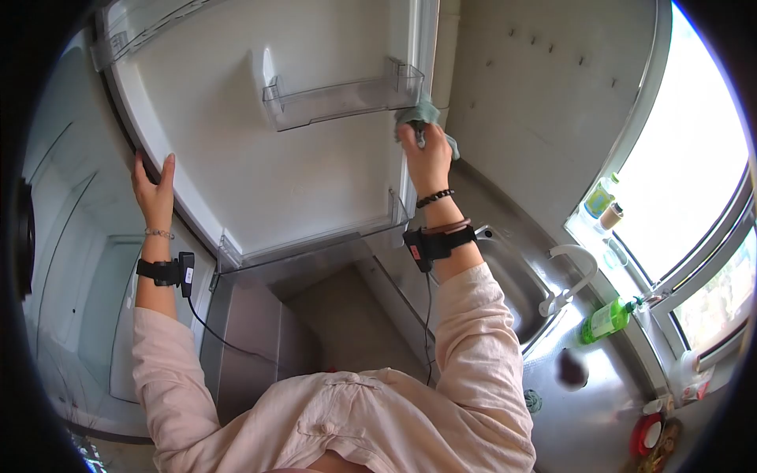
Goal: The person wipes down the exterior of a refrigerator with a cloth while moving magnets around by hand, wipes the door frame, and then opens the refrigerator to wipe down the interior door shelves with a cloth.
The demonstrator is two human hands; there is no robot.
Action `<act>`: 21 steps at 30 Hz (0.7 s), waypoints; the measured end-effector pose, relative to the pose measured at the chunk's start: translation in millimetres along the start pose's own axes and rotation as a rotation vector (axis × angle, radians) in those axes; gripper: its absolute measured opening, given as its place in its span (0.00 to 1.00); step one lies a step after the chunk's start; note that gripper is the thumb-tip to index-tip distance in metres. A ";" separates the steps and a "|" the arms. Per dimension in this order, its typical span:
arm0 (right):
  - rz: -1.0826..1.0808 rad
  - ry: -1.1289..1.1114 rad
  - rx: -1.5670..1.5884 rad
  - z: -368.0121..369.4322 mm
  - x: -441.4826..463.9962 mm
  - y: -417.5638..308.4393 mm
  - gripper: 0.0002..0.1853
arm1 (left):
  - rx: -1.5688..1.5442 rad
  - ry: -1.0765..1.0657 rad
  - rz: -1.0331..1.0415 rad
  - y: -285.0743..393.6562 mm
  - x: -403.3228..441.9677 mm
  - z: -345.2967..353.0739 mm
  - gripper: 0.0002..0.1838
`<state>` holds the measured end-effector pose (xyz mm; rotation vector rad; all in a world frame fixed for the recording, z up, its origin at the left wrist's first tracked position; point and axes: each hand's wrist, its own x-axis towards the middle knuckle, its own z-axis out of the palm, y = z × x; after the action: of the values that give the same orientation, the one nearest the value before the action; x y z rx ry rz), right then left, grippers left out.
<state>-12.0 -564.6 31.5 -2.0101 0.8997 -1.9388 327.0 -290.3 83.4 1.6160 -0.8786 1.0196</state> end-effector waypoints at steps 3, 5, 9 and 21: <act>0.039 -0.035 -0.092 -3.9 15.9 -36.0 0.17 | 0.105 0.087 0.169 -9.8 -5.0 12.8 0.26; 0.137 -0.103 -0.185 4.4 17.0 -27.7 0.20 | 0.040 0.121 0.216 -16.9 -3.9 19.4 0.23; 0.343 -0.407 -0.520 15.6 -11.0 -2.7 0.23 | -0.050 0.192 0.278 -17.9 -3.2 27.0 0.19; -0.024 0.023 -0.028 62.3 36.7 12.9 0.27 | 0.073 0.244 0.244 -9.9 -7.9 27.8 0.17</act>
<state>42.3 -611.3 48.0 -2.0270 0.9178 -1.9764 338.5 -314.2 68.3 1.4285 -0.8933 1.4013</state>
